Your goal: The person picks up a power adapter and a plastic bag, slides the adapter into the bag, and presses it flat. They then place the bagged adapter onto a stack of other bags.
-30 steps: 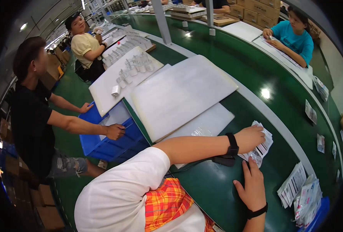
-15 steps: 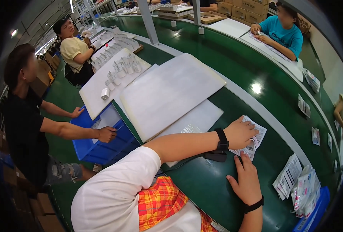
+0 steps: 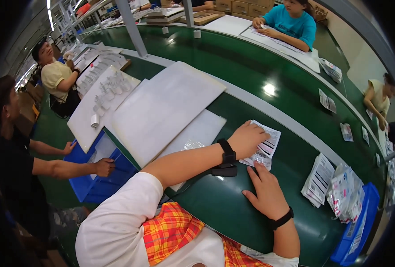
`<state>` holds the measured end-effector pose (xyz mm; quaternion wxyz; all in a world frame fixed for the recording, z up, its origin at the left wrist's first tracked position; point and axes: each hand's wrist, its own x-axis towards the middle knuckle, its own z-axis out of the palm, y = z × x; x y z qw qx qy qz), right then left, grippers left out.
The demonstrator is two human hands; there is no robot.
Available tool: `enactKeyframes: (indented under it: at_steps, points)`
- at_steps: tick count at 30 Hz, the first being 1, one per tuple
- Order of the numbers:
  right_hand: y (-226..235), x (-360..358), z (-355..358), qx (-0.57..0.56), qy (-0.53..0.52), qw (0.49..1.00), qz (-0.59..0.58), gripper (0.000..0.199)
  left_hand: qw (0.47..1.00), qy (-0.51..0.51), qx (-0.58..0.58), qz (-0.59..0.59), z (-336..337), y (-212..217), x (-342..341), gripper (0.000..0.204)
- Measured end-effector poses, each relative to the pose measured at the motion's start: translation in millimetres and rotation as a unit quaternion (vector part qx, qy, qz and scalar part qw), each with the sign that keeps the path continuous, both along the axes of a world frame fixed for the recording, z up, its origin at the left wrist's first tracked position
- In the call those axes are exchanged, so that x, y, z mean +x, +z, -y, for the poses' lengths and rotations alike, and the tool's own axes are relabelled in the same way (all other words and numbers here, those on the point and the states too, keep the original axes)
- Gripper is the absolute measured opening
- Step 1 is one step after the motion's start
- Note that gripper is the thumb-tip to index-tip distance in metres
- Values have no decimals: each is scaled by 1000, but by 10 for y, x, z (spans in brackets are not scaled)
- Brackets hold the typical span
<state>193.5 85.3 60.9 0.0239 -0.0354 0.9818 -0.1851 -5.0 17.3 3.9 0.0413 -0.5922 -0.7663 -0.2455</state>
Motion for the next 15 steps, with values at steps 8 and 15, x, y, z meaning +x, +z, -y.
enactKeyframes:
  at_steps: [8, 15]
  points:
    - [-21, 37, -25, 4, 4, 1000, -9, 65, 1000, -13, 12, -4, 1, 54, 17, 46]
    - [-29, 39, -29, 6, 6, 1000, -9, 66, 1000, -7, 29, -9, -26, -21, 0, 36]
